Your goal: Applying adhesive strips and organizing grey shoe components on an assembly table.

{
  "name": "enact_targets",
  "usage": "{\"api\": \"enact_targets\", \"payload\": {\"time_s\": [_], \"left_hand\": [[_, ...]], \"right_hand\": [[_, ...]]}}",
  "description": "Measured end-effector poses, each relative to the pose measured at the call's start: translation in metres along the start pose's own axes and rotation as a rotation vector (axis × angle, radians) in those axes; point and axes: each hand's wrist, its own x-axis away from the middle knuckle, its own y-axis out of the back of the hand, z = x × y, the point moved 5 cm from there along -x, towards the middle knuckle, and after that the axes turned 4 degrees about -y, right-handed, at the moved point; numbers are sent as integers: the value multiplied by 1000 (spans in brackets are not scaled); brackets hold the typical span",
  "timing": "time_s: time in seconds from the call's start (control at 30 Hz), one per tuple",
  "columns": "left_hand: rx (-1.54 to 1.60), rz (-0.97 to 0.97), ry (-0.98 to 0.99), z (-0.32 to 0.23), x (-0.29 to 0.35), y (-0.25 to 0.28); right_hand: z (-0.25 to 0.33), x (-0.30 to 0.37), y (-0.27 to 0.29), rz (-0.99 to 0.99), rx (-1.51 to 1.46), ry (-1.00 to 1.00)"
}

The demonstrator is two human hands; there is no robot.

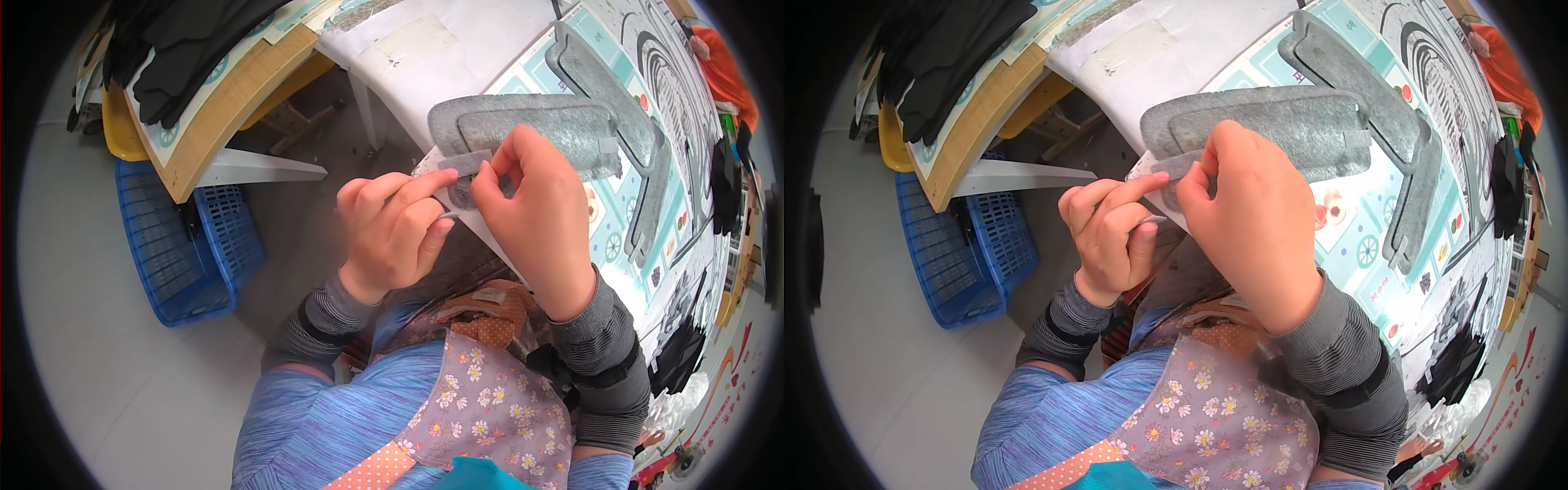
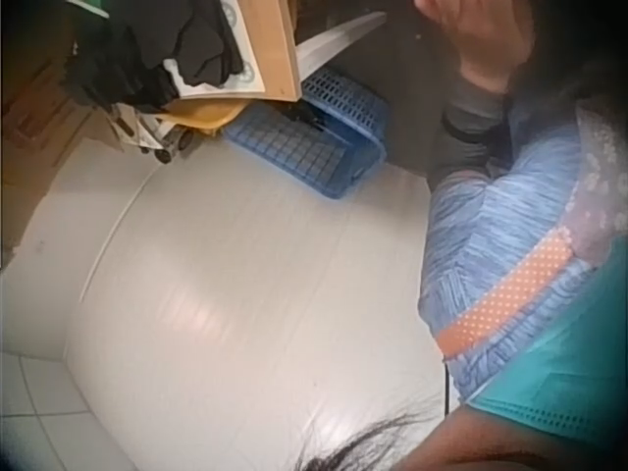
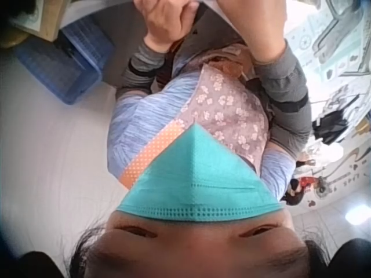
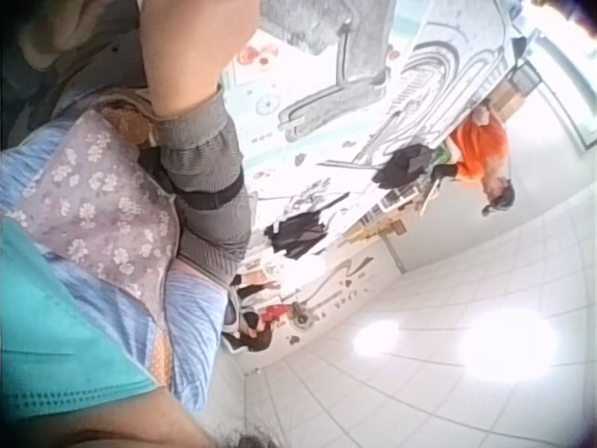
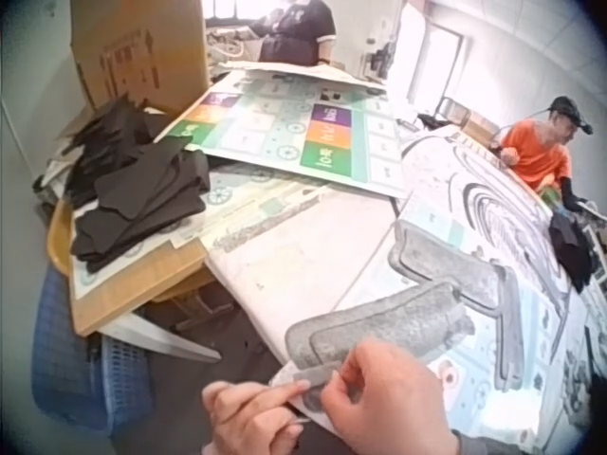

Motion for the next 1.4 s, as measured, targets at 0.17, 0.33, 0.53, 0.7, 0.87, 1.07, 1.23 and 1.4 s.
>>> {"api": "enact_targets", "payload": {"time_s": [0.17, 0.33, 0.53, 0.7, 0.87, 1.07, 1.23, 1.4], "left_hand": [[2, 0, 10, 0, -2, 1], [0, 5, 17, 1, -1, 1], [-8, 9, 12, 1, -2, 1], [12, 20, 23, -3, -6, 2], [-21, 39, 42, -7, -14, 5], [18, 67, 54, -12, -18, 4], [97, -84, 3, -18, -16, 13], [530, 7, 351, -30, -15, 12]], "right_hand": [[4, 1, 4, -19, 45, 42], [23, 19, 9, -70, 194, 414], [23, 32, 0, 80, 530, 340], [15, 36, 4, 15, 431, 219], [2, 21, 24, 38, 86, 75], [-79, -2, 108, -268, 8, -96], [-129, -8, 135, -119, 44, -368], [-79, 7, 136, 24, -276, -45]]}}
